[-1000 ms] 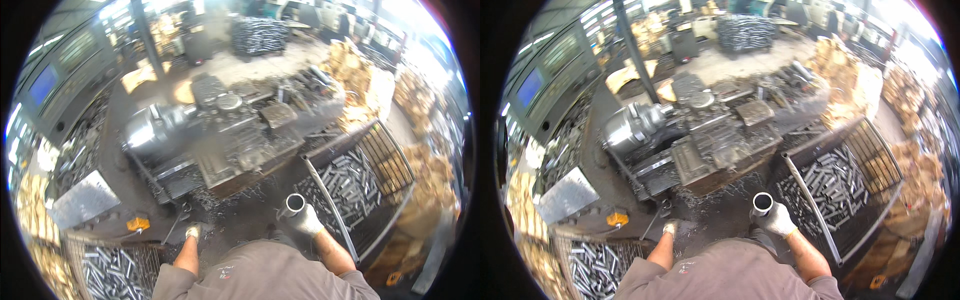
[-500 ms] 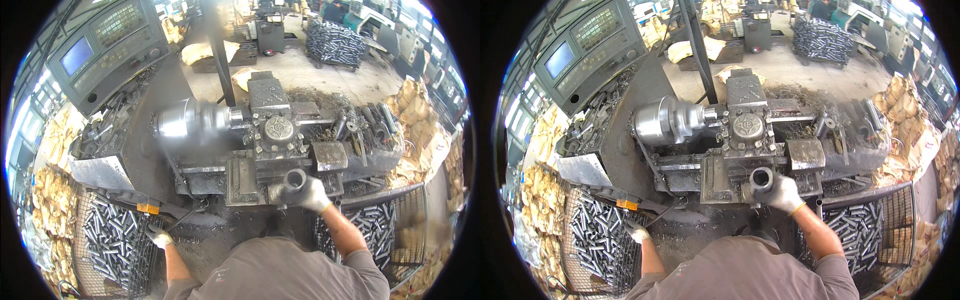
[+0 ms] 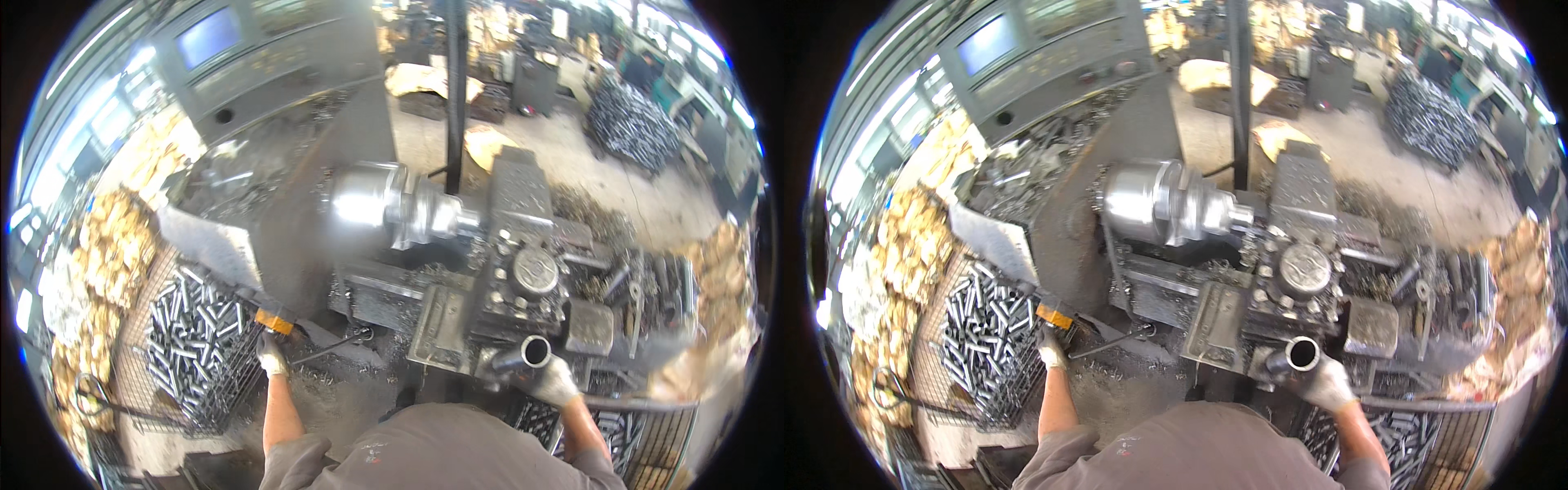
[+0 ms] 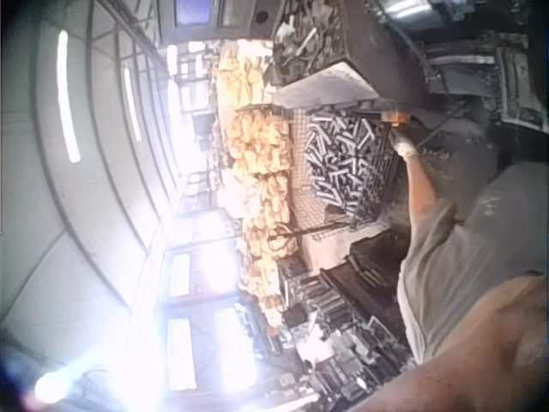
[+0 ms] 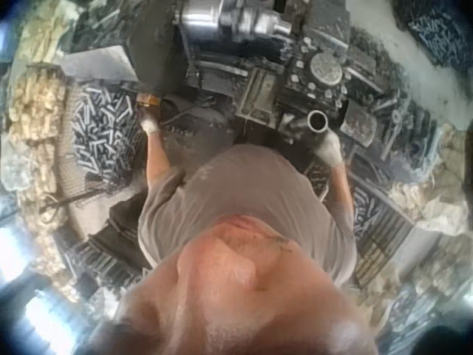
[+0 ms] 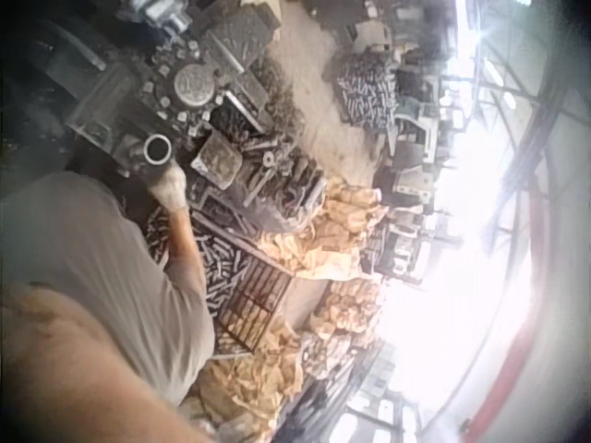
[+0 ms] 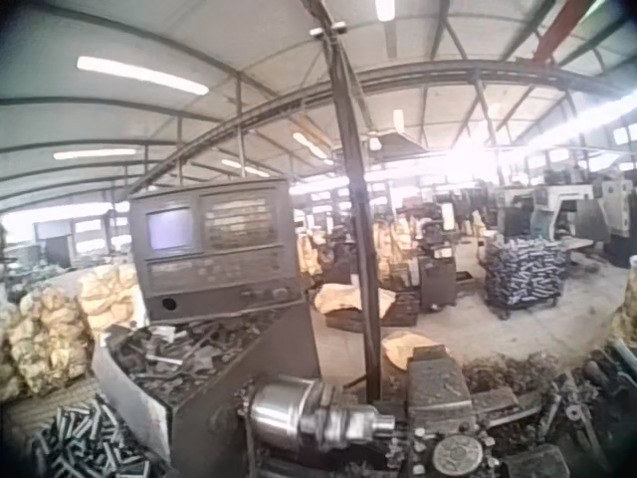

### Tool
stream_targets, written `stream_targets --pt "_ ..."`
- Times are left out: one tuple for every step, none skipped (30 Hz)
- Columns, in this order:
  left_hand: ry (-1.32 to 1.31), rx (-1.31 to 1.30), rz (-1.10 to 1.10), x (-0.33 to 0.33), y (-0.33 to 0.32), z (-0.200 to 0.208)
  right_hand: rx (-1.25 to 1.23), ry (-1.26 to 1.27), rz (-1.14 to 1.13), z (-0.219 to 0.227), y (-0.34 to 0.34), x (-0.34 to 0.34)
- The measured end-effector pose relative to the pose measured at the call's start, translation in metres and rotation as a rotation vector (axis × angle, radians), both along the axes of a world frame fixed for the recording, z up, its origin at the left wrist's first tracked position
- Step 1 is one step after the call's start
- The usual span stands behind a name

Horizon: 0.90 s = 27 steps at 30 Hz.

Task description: The person operates a metal turning lathe, repeatedly loading hollow metal tubes into the chuck, securing them, and then removing the processed parts. The finished pieces are placed into a wire basket nearby.

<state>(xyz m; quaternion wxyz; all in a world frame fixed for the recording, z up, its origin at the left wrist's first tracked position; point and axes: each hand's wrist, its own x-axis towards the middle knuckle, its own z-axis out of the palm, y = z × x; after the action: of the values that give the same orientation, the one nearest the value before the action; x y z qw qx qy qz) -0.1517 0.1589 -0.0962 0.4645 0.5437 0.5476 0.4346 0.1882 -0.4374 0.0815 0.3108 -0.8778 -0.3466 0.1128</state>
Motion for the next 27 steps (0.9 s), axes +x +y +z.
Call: stream_targets --pt "-0.211 -0.178 -0.058 0.014 -0.006 0.009 -0.122 -0.013 0.059 0.030 -0.011 0.010" --pt "-0.421 -0.355 -0.106 0.019 -0.023 0.015 -0.251 -0.022 0.126 0.065 -0.016 0.018" --pt "-0.373 -0.343 -0.106 0.013 -0.032 0.011 -0.219 -0.027 0.129 0.093 -0.017 0.024" --pt "-0.482 -0.297 -0.080 0.001 -0.033 -0.017 -0.182 -0.031 0.142 0.118 -0.010 0.032" --pt "-0.433 -0.295 -0.080 0.018 -0.056 -0.010 -0.033 0.003 0.113 0.143 -0.001 0.035" --pt "-0.371 -0.282 -0.070 0.034 -0.091 0.009 0.125 0.051 0.096 0.160 0.013 0.042" --pt "-0.367 -0.292 -0.073 0.036 -0.108 -0.003 0.178 -0.003 0.107 0.169 0.033 0.054" --pt "-0.366 -0.305 -0.088 0.041 -0.124 -0.017 0.230 -0.060 0.108 0.174 0.053 0.066" --pt "-0.356 -0.343 -0.137 0.053 -0.143 -0.013 0.252 -0.079 0.130 0.179 0.074 0.078" --pt "-0.339 -0.378 -0.191 0.060 -0.157 -0.008 0.279 -0.092 0.144 0.184 0.096 0.089" --pt "-0.310 -0.348 -0.242 0.059 -0.164 -0.023 0.228 -0.097 0.162 0.192 0.120 0.098" --pt "-0.211 -0.319 -0.341 0.053 -0.167 -0.032 0.173 -0.096 0.155 0.197 0.139 0.109" --pt "-0.189 -0.318 -0.343 0.057 -0.176 -0.025 0.135 -0.120 0.130 0.192 0.153 0.122" --pt "-0.163 -0.322 -0.361 0.060 -0.187 -0.013 0.156 -0.216 0.226 0.178 0.164 0.148" --pt "-0.140 -0.358 -0.394 0.054 -0.196 -0.007 0.003 -0.132 0.164 0.172 0.176 0.166" --pt "-0.114 -0.392 -0.409 0.043 -0.203 -0.002 -0.055 0.035 0.158 0.182 0.197 0.166" --pt "-0.105 -0.407 -0.424 0.040 -0.207 -0.001 -0.031 -0.105 0.245 0.160 0.207 0.189" --pt "-0.079 -0.401 -0.455 0.040 -0.209 -0.009 -0.011 -0.255 0.310 0.138 0.214 0.212" --pt "-0.058 -0.391 -0.482 0.038 -0.212 -0.019 -0.149 -0.273 0.295 0.129 0.220 0.228" --pt "-0.040 -0.377 -0.500 0.036 -0.213 -0.028 -0.223 -0.288 0.289 0.123 0.223 0.238" --pt "0.003 -0.376 -0.562 0.035 -0.215 -0.025 -0.299 -0.175 0.293 0.121 0.231 0.240" --pt "-0.030 -0.418 -0.613 0.040 -0.216 -0.024 -0.375 -0.062 0.297 0.121 0.236 0.243" --pt "-0.064 -0.460 -0.663 0.042 -0.220 -0.021 -0.425 0.121 0.273 0.120 0.241 0.245" --pt "-0.099 -0.505 -0.712 0.048 -0.228 -0.009 -0.474 0.304 0.250 0.116 0.244 0.247" --pt "-0.151 -0.539 -0.803 0.066 -0.239 0.022 -0.482 0.256 0.271 0.094 0.247 0.253" --pt "-0.080 -0.386 -0.881 0.081 -0.250 0.047 -0.599 0.323 0.321 0.092 0.254 0.244" --pt "-0.006 -0.227 -0.950 0.095 -0.258 0.070 -0.664 0.317 0.300 0.091 0.264 0.237"
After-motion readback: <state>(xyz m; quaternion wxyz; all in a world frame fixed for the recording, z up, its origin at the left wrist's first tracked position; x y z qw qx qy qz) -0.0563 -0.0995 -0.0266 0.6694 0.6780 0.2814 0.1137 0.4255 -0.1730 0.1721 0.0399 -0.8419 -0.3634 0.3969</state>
